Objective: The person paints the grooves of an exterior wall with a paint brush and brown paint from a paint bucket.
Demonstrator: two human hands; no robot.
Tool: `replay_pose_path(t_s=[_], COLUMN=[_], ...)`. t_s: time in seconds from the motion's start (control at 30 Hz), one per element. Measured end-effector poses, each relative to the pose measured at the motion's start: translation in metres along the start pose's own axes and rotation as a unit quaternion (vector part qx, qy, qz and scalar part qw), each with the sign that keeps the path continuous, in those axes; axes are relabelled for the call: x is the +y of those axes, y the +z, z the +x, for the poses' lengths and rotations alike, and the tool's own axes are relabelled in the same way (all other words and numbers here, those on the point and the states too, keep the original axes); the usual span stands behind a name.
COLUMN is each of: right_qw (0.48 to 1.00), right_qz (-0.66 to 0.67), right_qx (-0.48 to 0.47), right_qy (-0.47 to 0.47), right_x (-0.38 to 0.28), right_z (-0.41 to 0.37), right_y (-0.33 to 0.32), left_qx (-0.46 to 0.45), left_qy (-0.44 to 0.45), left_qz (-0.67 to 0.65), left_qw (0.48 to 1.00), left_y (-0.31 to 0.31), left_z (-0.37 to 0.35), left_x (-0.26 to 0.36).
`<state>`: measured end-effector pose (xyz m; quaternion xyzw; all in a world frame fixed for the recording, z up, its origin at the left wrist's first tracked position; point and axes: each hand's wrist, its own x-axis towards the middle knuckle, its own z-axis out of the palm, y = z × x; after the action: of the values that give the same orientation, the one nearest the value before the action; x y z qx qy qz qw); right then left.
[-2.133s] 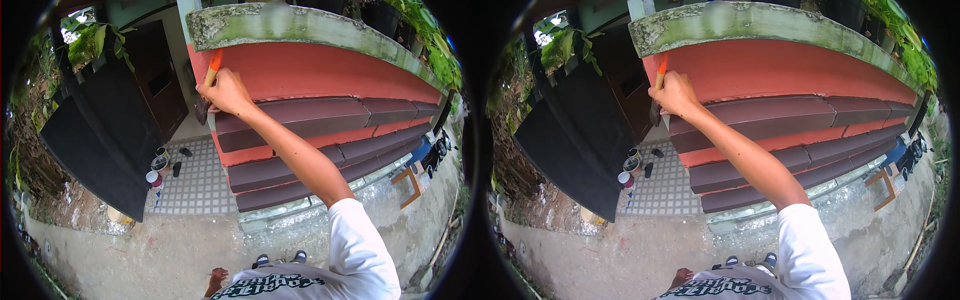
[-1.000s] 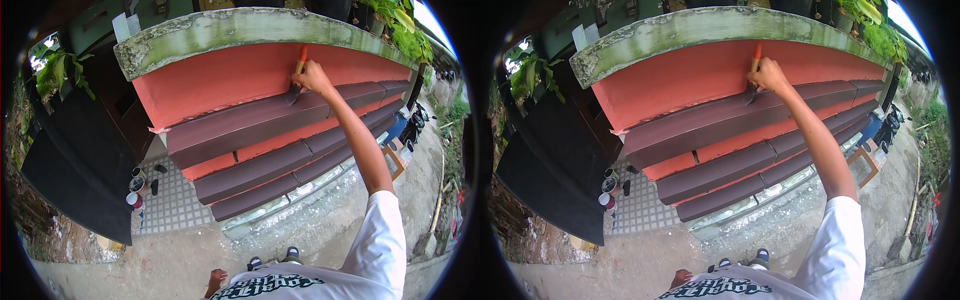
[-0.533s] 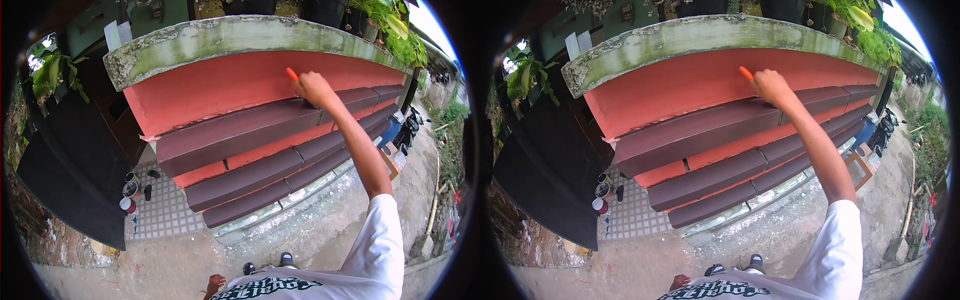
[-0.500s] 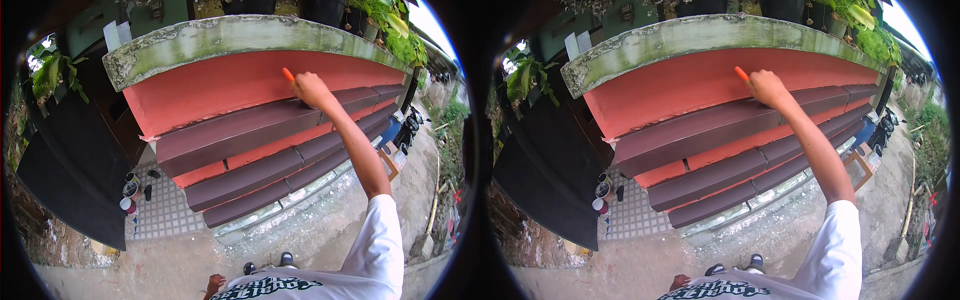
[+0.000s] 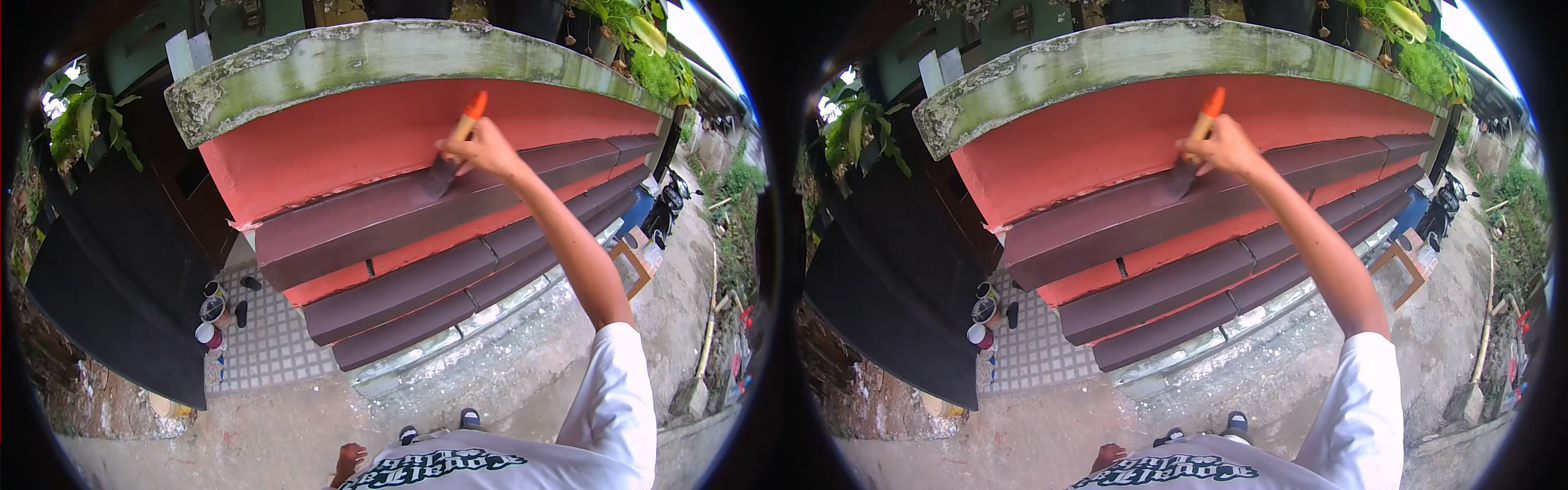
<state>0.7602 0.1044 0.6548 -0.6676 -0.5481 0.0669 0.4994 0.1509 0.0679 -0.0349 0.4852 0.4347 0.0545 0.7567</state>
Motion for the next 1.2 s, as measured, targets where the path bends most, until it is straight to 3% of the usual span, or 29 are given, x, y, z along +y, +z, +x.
replay_pose_path(t_s=[0.1, 0.27, 0.37, 0.4, 0.5, 0.63, 0.73, 0.87, 0.93, 1.03, 1.1, 1.2], right_qw=[0.999, 0.959, 0.879, 0.892, 0.869, 0.914, 0.934, 0.969, 0.974, 0.989, 0.993, 0.990], right_qz=[-0.030, -0.264, -0.460, -0.437, -0.475, -0.391, -0.337, -0.237, -0.203, -0.088, -0.007, 0.084], right_qx=[0.029, 0.088, 0.117, 0.105, 0.096, 0.068, 0.052, -0.008, -0.019, -0.047, -0.055, -0.047], right_qy=[0.017, 0.059, -0.051, -0.042, -0.105, -0.081, -0.103, -0.068, -0.100, -0.105, -0.104, -0.099], right_x=[0.023, 0.016, 0.010, 0.010, 0.008, -0.040, -0.065, -0.106, -0.117, -0.131, -0.137, -0.145], right_z=[-0.012, -0.022, -0.020, -0.018, -0.015, -0.005, 0.001, 0.005, 0.007, 0.008, 0.008, 0.006], right_y=[-0.048, -0.104, -0.098, -0.091, -0.051, 0.013, 0.065, 0.126, 0.152, 0.186, 0.206, 0.228], left_qx=[0.014, 0.018, 0.056, 0.052, 0.054, 0.036, 0.094, 0.076, 0.068, 0.060, 0.035, 0.016], left_qy=[-0.024, -0.044, -0.096, -0.098, -0.075, 0.039, -0.109, -0.079, -0.072, -0.142, 0.004, 0.084], left_qz=[-0.023, -0.002, -0.058, -0.062, -0.062, 0.049, -0.093, -0.100, -0.061, -0.116, 0.054, 0.160], left_qw=[0.999, 0.999, 0.992, 0.992, 0.994, 0.997, 0.985, 0.989, 0.993, 0.981, 0.998, 0.983], left_y=[0.003, 0.004, 0.002, -0.001, -0.007, -0.017, -0.015, -0.016, -0.016, -0.023, -0.028, -0.037], left_z=[0.000, -0.002, 0.003, 0.005, 0.008, 0.005, 0.004, -0.011, -0.011, -0.010, -0.014, -0.019], left_x=[0.004, 0.015, 0.017, 0.017, 0.007, -0.019, -0.016, -0.036, -0.046, -0.054, -0.069, -0.070])
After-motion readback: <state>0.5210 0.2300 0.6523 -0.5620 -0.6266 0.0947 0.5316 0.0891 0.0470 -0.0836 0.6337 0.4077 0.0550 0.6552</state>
